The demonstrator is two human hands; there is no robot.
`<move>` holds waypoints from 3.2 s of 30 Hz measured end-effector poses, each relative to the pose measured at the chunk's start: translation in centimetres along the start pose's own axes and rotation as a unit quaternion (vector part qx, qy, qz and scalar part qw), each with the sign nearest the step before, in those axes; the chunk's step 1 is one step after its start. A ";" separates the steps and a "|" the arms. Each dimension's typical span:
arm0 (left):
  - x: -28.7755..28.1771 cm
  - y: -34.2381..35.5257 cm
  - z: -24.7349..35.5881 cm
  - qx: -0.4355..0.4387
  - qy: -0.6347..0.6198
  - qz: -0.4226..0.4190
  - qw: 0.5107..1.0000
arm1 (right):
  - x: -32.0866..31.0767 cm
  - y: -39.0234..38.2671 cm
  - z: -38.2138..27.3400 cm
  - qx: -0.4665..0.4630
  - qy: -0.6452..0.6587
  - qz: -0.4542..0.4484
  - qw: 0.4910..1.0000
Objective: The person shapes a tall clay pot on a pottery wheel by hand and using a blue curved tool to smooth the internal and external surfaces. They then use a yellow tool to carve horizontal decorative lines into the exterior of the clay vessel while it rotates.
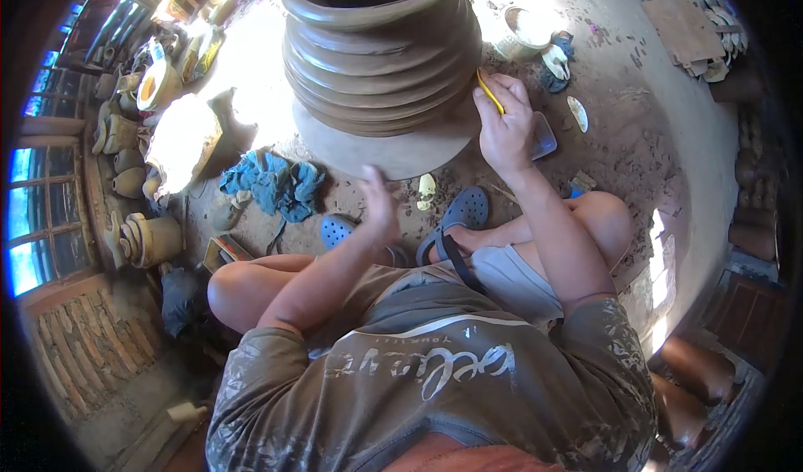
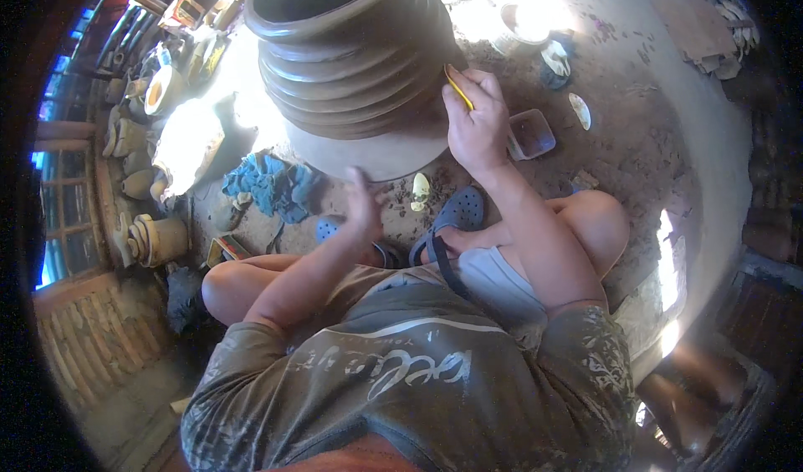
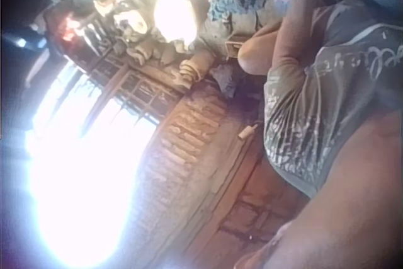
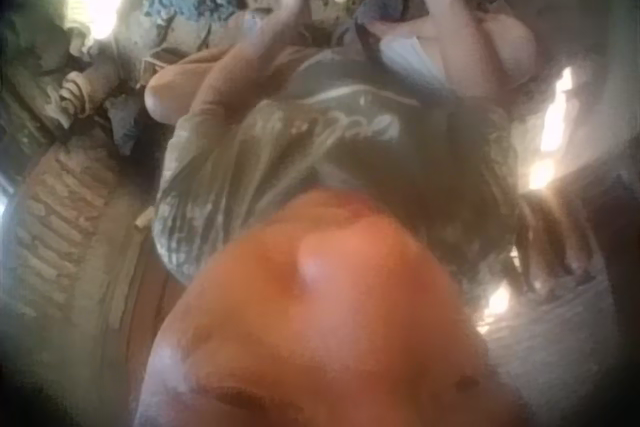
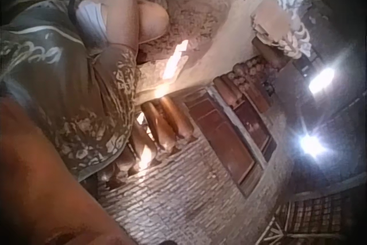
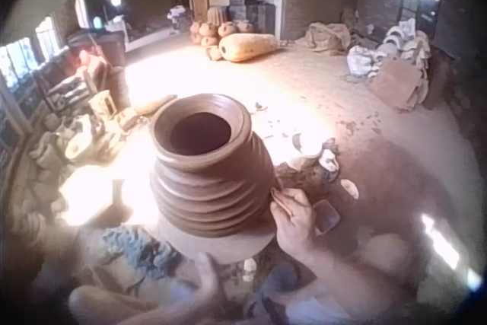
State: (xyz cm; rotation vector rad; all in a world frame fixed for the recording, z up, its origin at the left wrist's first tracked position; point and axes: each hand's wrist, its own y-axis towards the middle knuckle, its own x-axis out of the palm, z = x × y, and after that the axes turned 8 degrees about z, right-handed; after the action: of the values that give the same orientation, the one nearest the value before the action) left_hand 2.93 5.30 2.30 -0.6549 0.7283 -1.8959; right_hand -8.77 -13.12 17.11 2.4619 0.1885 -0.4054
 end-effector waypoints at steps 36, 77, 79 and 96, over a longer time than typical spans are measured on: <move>-2.4 6.6 16.6 0.078 -0.016 0.052 0.995 | -1.7 4.1 1.5 0.084 0.054 0.018 0.995; -1.9 4.5 7.5 0.053 -0.023 0.104 0.993 | 0.9 1.3 2.1 0.041 0.041 0.035 0.998; -1.0 1.9 4.7 0.092 -0.049 0.029 0.994 | 0.5 1.4 1.5 0.019 0.019 0.033 0.999; -1.2 4.3 1.0 0.089 -0.037 0.065 0.993 | 1.3 -0.7 -0.2 0.105 0.062 0.009 0.992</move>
State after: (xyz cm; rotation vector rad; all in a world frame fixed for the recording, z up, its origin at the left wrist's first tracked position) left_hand 6.65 4.67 -0.29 -0.5483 0.5352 -1.7830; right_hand -7.63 -12.41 16.48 2.6966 0.1834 -0.2768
